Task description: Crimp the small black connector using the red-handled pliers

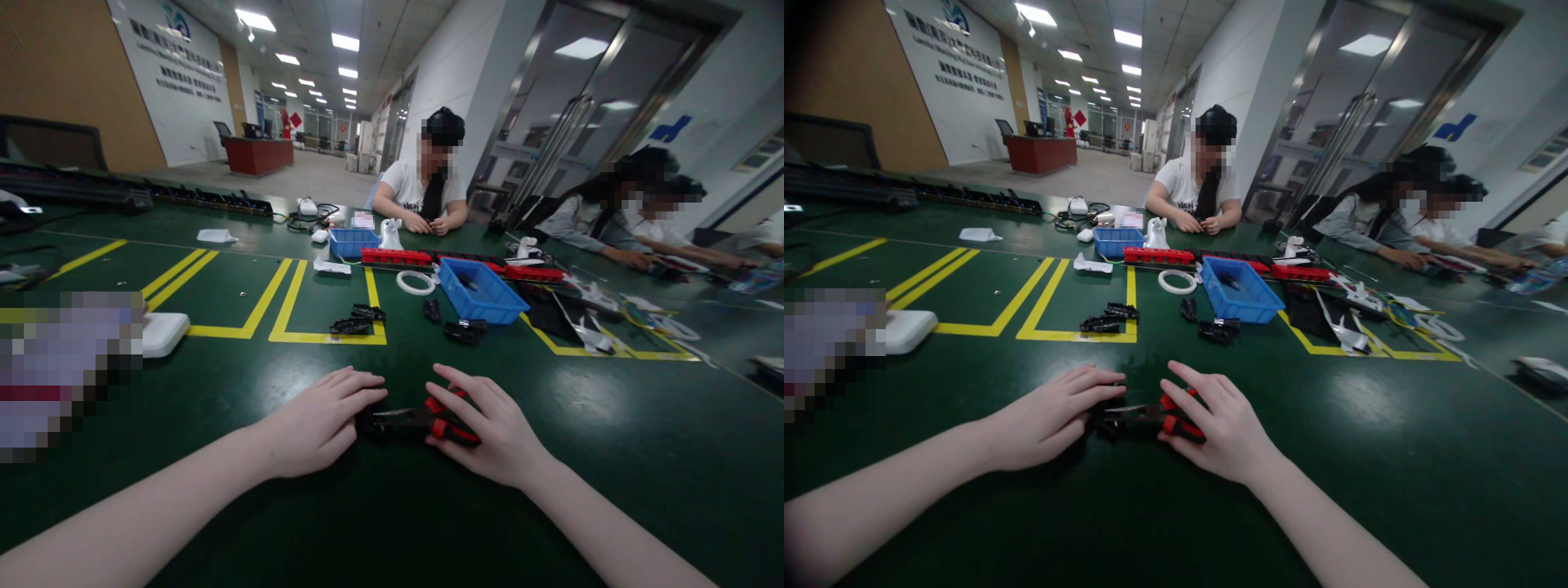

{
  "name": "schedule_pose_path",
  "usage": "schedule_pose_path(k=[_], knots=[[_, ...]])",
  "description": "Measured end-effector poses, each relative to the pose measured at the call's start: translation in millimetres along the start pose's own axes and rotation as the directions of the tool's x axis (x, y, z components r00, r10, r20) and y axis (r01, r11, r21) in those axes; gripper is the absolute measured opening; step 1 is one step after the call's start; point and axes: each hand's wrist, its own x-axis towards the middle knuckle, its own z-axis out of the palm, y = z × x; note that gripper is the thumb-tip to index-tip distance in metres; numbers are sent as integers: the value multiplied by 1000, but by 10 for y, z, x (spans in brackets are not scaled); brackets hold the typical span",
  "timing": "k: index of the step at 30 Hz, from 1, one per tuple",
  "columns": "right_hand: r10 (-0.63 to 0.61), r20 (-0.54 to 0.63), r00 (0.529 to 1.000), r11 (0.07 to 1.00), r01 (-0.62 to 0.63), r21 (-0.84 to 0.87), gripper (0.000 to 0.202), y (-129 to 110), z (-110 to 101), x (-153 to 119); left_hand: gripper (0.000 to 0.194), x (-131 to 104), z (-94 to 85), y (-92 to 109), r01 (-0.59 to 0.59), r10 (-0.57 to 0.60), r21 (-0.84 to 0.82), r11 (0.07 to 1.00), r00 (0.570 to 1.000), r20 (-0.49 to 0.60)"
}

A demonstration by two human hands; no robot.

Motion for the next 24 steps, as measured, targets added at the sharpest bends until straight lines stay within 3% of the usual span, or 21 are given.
schedule_pose_path(k=[4, 16, 24], knots=[[-3, 3, 1000, 1000, 3, -7, 50, 5, 6, 4, 49, 4, -26, 34, 22, -21, -22, 1000, 999, 24], [0, 2, 1000, 1000, 0, 29, 51, 1, -5, 22, 63, -4, -8, 22, -12, 12, 1, 1000, 999, 34], [3, -22, 1000, 999, -2, 44, 45, -9, -10, 32, 53, -13, -14, 22, -12, 12, -25, 1000, 1000, 29]])
